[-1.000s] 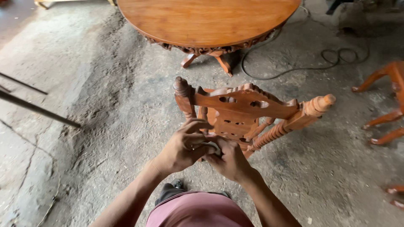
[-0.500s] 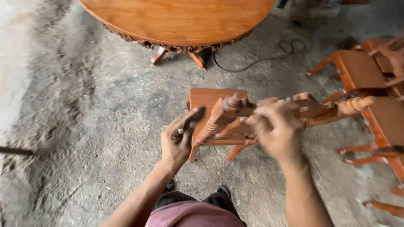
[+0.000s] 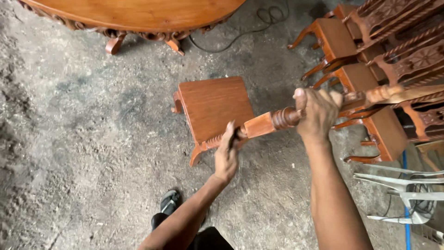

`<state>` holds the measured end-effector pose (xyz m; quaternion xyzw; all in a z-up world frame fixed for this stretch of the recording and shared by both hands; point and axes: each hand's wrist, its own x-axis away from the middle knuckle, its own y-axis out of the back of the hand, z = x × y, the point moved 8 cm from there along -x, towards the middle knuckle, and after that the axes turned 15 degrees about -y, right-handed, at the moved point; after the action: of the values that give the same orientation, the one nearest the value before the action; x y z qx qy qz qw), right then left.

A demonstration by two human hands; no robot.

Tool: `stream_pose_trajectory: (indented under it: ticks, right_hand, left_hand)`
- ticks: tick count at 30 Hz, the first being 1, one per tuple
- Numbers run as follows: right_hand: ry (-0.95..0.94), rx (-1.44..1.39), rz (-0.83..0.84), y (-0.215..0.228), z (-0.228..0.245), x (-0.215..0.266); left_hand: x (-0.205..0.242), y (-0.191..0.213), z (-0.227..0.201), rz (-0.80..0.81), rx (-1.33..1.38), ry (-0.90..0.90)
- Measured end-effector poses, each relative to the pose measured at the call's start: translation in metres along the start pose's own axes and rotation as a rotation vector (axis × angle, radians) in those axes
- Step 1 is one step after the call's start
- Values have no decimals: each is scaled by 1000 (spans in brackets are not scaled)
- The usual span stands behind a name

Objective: The person sands the surfaces of a wooden chair using sandpaper, handling the backrest, legs, and seat to reach all areas.

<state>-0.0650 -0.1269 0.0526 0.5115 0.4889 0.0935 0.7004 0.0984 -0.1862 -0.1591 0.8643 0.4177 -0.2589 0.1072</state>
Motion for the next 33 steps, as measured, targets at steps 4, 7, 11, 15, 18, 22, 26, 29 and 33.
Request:
stream_pose_trajectory:
  ticks: [4,7,11,15,18,22,26,29,33]
  right_hand:
    - [-77,-21,45,3,-6,10]
    - [-66,-130,-16,3,9,31]
    - [-254,-529,-159,-15,33,159]
    - [-448,-832,122,-89,39,250]
    - [-635,-1002,206,-121,16,257]
    - [-574,-1057,108,-134,2,216]
    - [-660,-1055,64,-204,-2,203]
    - [-769,-1119,-94,-247,-13,207]
    - [-550,-1466,-191,-261,-11,199]
  left_hand:
    - [-37,-21,-43,-53,110,-195]
    - [7,6,-11,174,8,-102]
    - [131,61,91,515,-411,-23]
    - [304,108,155,1029,-836,-42]
    - [431,98,91,1339,-1340,-218]
    - [370,123,39,801,-655,114]
    - [206,121,34,190,-302,154]
    - [71,74,69,79,-157,31]
    - [45,-2,122,107,249,-40]
